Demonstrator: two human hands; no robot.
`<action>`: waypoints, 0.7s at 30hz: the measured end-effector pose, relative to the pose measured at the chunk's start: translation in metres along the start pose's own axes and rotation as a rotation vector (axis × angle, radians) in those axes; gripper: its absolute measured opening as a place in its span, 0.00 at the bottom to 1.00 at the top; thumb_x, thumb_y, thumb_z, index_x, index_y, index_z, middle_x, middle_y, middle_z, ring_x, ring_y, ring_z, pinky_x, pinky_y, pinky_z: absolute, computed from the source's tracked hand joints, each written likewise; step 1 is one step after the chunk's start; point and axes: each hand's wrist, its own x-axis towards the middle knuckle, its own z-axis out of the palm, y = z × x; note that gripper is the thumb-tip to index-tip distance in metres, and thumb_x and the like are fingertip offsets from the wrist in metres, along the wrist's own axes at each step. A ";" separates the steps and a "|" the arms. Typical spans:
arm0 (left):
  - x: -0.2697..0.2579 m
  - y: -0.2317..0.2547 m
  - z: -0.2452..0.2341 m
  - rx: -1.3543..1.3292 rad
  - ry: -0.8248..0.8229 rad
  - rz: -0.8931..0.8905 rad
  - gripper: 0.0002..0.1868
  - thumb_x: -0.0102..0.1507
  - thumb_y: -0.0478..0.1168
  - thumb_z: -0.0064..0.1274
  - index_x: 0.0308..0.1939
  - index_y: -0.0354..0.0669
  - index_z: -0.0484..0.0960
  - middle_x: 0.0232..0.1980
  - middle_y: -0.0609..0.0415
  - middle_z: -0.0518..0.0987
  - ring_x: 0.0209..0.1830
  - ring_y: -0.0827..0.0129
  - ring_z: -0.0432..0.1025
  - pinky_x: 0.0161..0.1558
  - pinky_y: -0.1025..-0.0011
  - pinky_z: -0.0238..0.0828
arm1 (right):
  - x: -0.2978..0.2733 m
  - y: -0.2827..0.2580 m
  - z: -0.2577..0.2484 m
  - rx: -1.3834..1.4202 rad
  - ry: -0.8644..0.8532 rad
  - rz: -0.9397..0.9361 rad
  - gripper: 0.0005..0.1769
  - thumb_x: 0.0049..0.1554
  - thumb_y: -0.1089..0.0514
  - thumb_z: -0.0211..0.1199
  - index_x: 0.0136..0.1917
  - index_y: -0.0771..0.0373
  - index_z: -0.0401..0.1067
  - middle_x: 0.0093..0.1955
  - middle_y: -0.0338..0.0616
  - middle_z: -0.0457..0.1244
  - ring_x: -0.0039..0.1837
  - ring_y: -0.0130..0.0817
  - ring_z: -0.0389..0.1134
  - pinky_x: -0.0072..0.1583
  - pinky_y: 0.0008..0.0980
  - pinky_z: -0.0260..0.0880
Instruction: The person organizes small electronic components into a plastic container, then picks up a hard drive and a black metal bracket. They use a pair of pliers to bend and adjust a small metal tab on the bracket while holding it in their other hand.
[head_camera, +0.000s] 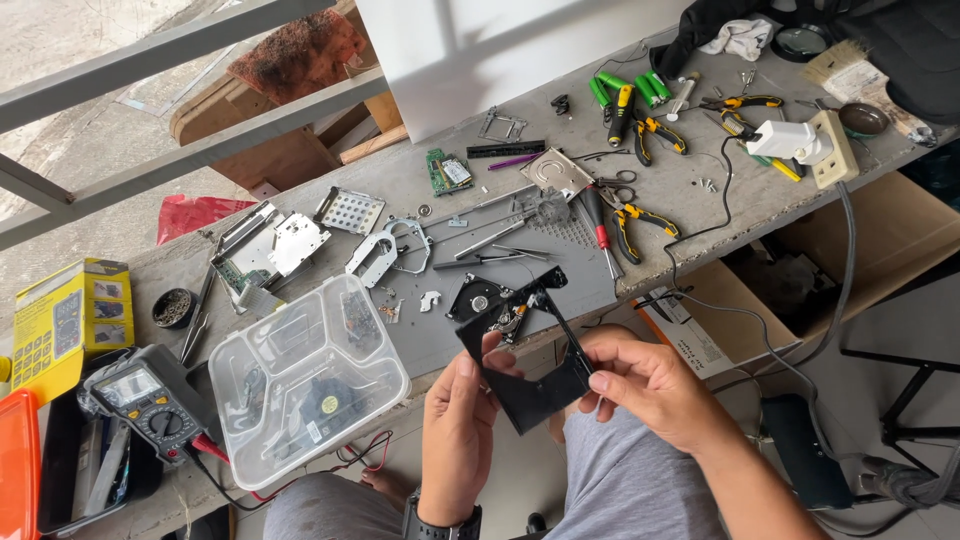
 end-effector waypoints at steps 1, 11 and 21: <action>-0.002 -0.004 0.001 0.000 0.000 0.000 0.34 0.78 0.53 0.49 0.74 0.23 0.83 0.50 0.46 0.88 0.49 0.56 0.83 0.56 0.62 0.78 | 0.001 0.003 0.006 0.000 0.000 0.000 0.15 0.65 0.64 0.68 0.62 0.72 0.86 0.57 0.53 0.78 0.43 0.44 0.86 0.39 0.35 0.87; -0.013 -0.036 0.029 0.048 0.029 -0.055 0.26 0.75 0.44 0.58 0.74 0.32 0.88 0.62 0.44 0.91 0.43 0.69 0.75 0.37 0.70 0.72 | 0.010 0.004 0.057 0.148 0.055 0.162 0.10 0.65 0.63 0.72 0.58 0.70 0.81 0.45 0.55 0.77 0.41 0.41 0.79 0.36 0.39 0.86; -0.007 -0.022 0.018 -0.012 0.196 -0.071 0.24 0.75 0.39 0.55 0.72 0.28 0.85 0.49 0.33 0.90 0.41 0.48 0.84 0.46 0.56 0.84 | 0.084 -0.006 -0.008 -0.216 0.335 0.060 0.09 0.68 0.60 0.70 0.60 0.63 0.84 0.45 0.47 0.79 0.45 0.31 0.81 0.43 0.32 0.84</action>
